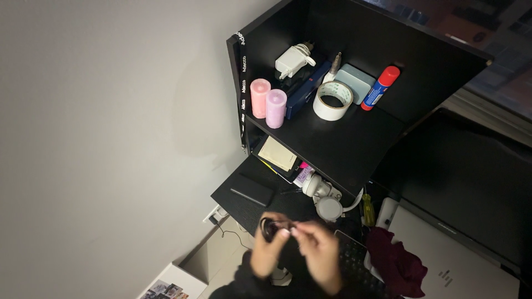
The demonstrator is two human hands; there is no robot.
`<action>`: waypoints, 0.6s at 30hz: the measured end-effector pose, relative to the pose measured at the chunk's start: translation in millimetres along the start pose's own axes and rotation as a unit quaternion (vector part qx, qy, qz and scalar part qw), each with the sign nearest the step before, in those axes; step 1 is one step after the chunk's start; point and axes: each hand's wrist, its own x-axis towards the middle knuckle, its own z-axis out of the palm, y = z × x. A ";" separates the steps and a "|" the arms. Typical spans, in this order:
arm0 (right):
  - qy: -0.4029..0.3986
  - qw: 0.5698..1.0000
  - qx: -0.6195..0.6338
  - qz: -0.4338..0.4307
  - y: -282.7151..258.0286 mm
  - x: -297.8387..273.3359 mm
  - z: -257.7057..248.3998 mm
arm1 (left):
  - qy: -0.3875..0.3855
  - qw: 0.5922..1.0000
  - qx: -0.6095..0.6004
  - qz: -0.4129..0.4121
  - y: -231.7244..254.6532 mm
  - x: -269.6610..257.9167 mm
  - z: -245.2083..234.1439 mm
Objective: The person organizes a desk and shelf by moving and arranging various items including a cloth, charger, box, spray can, tape, candles, cables, headphones, and a screwdriver. They also retrieve and clean a pair of glasses from a bag, placing them in a pink case on the shelf.
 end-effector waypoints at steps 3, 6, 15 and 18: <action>-0.004 0.991 -0.068 -0.114 -38.8 0.9 12.9 | -0.012 1.000 -0.007 0.018 -3.1 -1.9 21.5; -0.076 0.981 -0.125 -0.127 -49.8 -5.0 14.8 | 0.034 0.992 -0.119 -0.036 15.3 2.1 31.0; -0.289 0.943 0.008 -0.163 -13.2 16.8 -31.2 | -0.008 0.912 -0.390 -0.130 26.5 16.0 -24.6; -0.390 0.904 -0.128 -0.118 -2.2 39.4 -59.3 | -0.062 0.935 -0.253 -0.242 30.2 14.5 -26.7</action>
